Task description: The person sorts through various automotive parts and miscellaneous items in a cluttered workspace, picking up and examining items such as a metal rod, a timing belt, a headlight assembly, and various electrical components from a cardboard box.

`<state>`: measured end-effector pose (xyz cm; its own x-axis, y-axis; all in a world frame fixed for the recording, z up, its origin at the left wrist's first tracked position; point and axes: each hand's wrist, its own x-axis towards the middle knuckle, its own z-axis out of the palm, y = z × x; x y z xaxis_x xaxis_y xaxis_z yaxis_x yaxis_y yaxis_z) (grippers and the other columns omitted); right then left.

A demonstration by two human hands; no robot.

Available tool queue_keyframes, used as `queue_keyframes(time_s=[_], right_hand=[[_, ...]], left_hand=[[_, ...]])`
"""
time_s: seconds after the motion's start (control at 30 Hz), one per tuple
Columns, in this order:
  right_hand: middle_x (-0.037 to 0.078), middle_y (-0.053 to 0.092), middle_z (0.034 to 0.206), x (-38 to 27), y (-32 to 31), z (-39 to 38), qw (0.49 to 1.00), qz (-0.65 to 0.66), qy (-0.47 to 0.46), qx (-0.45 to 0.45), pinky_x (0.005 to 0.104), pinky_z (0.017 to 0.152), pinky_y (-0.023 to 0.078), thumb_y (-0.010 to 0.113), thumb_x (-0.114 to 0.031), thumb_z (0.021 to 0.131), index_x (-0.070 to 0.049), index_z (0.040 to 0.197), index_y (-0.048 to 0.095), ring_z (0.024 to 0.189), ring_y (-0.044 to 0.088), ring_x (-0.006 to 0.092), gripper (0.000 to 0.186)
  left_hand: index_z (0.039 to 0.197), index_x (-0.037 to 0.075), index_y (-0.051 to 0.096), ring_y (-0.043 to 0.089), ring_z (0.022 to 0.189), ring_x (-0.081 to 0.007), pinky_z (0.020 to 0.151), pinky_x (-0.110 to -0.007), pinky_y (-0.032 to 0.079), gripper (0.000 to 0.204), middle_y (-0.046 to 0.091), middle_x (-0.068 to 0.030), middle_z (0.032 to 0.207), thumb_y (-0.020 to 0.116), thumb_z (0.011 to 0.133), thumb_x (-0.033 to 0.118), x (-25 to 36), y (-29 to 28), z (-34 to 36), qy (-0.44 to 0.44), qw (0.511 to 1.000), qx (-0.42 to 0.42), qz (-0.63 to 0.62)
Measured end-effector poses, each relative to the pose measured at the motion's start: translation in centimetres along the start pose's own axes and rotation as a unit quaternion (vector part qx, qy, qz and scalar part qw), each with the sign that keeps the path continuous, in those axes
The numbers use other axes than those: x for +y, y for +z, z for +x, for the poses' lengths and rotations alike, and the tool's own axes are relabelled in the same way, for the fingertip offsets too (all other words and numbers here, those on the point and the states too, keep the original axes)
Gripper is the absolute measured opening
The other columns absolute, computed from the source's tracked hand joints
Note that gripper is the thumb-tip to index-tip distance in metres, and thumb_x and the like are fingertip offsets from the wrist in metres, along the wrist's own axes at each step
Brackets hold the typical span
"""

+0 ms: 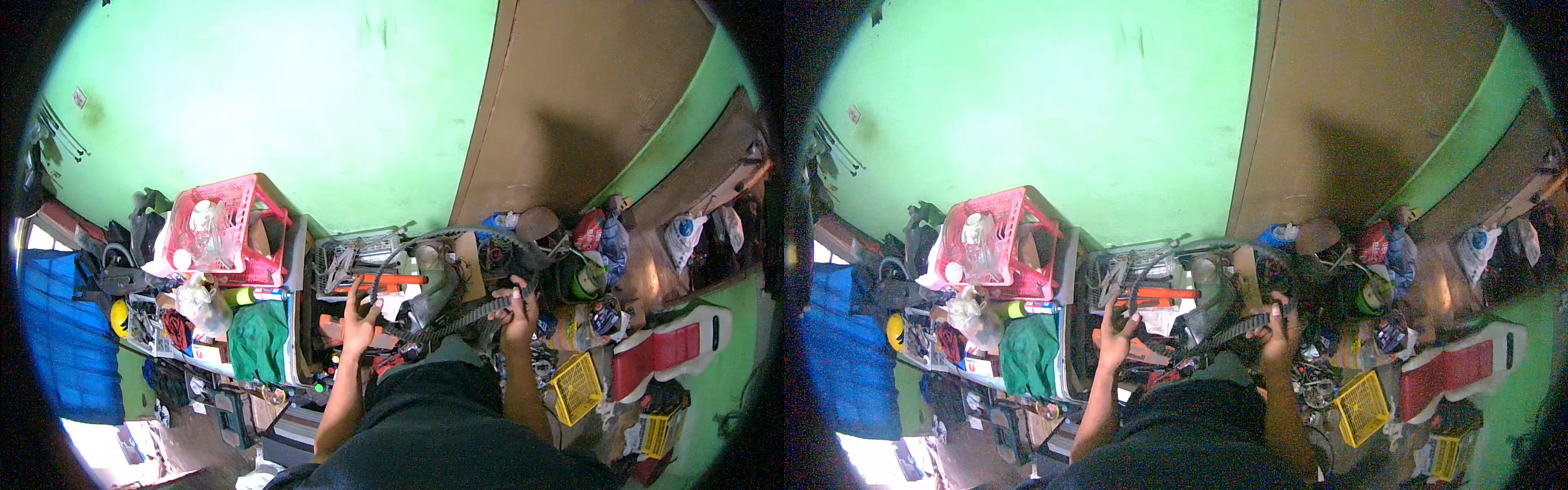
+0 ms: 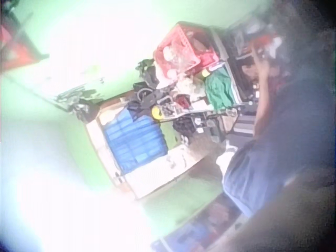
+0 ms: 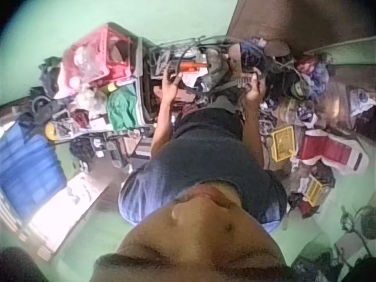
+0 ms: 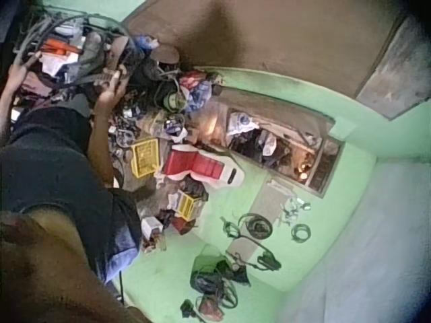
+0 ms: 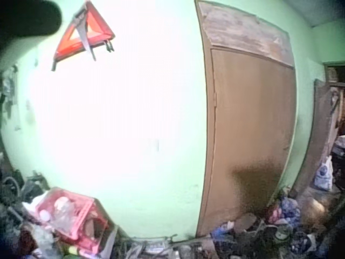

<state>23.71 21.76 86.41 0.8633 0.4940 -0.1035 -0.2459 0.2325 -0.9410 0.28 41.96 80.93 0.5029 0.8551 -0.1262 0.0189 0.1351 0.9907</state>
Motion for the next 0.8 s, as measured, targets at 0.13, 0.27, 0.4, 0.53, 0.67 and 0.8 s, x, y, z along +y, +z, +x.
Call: queue_keyframes(time_s=[0.13,0.27,0.4,0.53,0.67,0.8], right_hand=[[0.017,0.068,0.109,-1.4,-0.7,2.3,0.985,-0.145,-0.081,-0.035,0.0269,0.060,0.052,0.051,0.002,0.090,-0.010,0.157,0.019,0.068,0.058,0.0111,0.075],[0.015,0.071,0.113,-2.1,-2.7,4.7,0.955,-0.213,-0.037,-0.202,0.0339,0.097,0.046,0.054,0.004,0.083,-0.007,0.158,0.021,0.104,0.064,0.0206,0.082],[0.013,0.072,0.114,-2.5,-3.2,6.3,0.937,-0.240,0.013,-0.254,0.0372,0.105,0.041,0.059,0.002,0.085,-0.004,0.156,0.024,0.112,0.064,0.0224,0.080],[0.015,0.069,0.116,-3.6,-2.9,8.3,0.957,-0.160,0.039,-0.237,0.0380,0.105,0.041,0.059,-0.002,0.083,-0.006,0.159,0.023,0.113,0.061,0.0247,0.084],[0.018,0.068,0.118,-4.1,-4.3,11.9,0.965,-0.069,0.119,-0.224,0.0276,0.065,0.051,0.052,-0.005,0.087,-0.008,0.159,0.025,0.082,0.064,0.0169,0.077],[0.018,0.066,0.121,-3.7,-4.9,13.9,0.956,-0.017,0.191,-0.224,0.0208,0.038,0.039,0.048,-0.013,0.093,-0.010,0.158,0.025,0.051,0.051,0.0100,0.069]], left_hand=[[0.150,0.003,0.041,0.062,0.090,-0.0138,0.076,-0.029,0.055,0.055,0.059,-0.0102,0.127,0.055,0.098,-0.007,1.5,0.4,0.9,0.043,0.998,0.044,0.021],[0.148,0.002,0.044,0.053,0.127,-0.0204,0.104,-0.033,0.046,0.054,0.054,-0.0116,0.142,0.059,0.096,-0.003,5.2,2.3,1.1,0.043,0.994,0.093,-0.035],[0.153,0.004,0.039,0.050,0.133,-0.0261,0.109,-0.040,0.047,0.069,0.047,-0.0129,0.150,0.056,0.088,-0.013,5.8,3.8,1.8,0.008,0.995,0.037,-0.095],[0.159,0.006,0.024,0.047,0.137,-0.0277,0.111,-0.043,0.044,0.086,0.034,-0.0192,0.158,0.059,0.084,-0.017,7.7,5.5,2.0,0.054,0.995,-0.027,-0.082],[0.162,0.008,0.011,0.031,0.149,-0.0288,0.118,-0.040,0.033,0.117,0.022,-0.0200,0.164,0.084,0.071,-0.003,7.9,6.1,2.2,0.025,0.990,-0.112,-0.087],[0.161,0.004,0.009,0.033,0.148,-0.0290,0.120,-0.041,0.030,0.134,0.025,-0.0200,0.163,0.094,0.058,0.006,5.9,7.4,2.2,0.113,0.981,-0.138,-0.075]])
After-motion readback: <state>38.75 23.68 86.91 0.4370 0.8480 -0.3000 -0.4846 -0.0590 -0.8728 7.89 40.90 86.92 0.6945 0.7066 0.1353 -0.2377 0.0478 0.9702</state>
